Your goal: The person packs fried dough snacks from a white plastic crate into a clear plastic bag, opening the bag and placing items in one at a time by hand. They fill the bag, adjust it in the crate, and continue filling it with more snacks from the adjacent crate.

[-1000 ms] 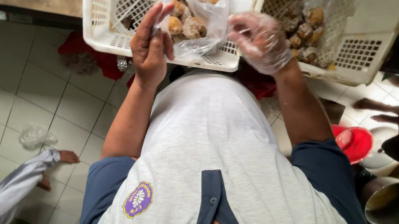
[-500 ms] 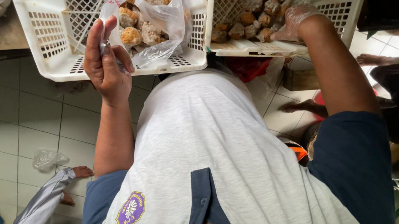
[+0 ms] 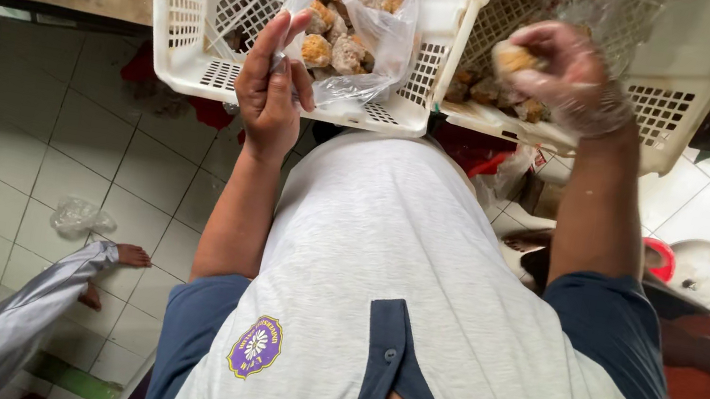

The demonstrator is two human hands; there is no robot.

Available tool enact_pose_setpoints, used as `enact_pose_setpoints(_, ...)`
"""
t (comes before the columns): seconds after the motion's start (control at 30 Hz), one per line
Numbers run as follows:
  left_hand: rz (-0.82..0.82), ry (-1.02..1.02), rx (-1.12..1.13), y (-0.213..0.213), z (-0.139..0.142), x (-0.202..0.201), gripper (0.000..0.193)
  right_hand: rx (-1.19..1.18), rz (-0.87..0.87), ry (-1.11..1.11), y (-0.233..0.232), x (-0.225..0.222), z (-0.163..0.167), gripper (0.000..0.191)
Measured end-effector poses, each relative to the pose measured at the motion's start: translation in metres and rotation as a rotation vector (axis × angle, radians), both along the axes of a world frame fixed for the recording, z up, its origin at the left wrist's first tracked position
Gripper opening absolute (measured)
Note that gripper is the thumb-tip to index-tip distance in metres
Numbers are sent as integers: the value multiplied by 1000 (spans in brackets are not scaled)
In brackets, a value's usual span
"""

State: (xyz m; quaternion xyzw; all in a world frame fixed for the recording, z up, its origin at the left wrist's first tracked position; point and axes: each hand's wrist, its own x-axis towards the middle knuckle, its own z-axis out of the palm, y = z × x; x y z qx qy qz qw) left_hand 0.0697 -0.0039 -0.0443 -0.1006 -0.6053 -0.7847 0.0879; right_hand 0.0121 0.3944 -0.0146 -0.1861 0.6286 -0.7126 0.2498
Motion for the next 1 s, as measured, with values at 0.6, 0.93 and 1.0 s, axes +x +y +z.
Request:
enact_pose_setpoints(0.6, 24, 6, 105, 2, 0, 10, 43, 729, -342, 577, 4, -12, -66, 6)
enact_pose_setpoints(0.93, 121, -57, -292, 13, 33, 4, 46, 1618, 108, 526, 102, 0, -162, 57)
enact_pose_setpoints(1.0, 208, 22, -573, 14, 47, 2, 41, 1625, 139, 214, 101, -1, -157, 47)
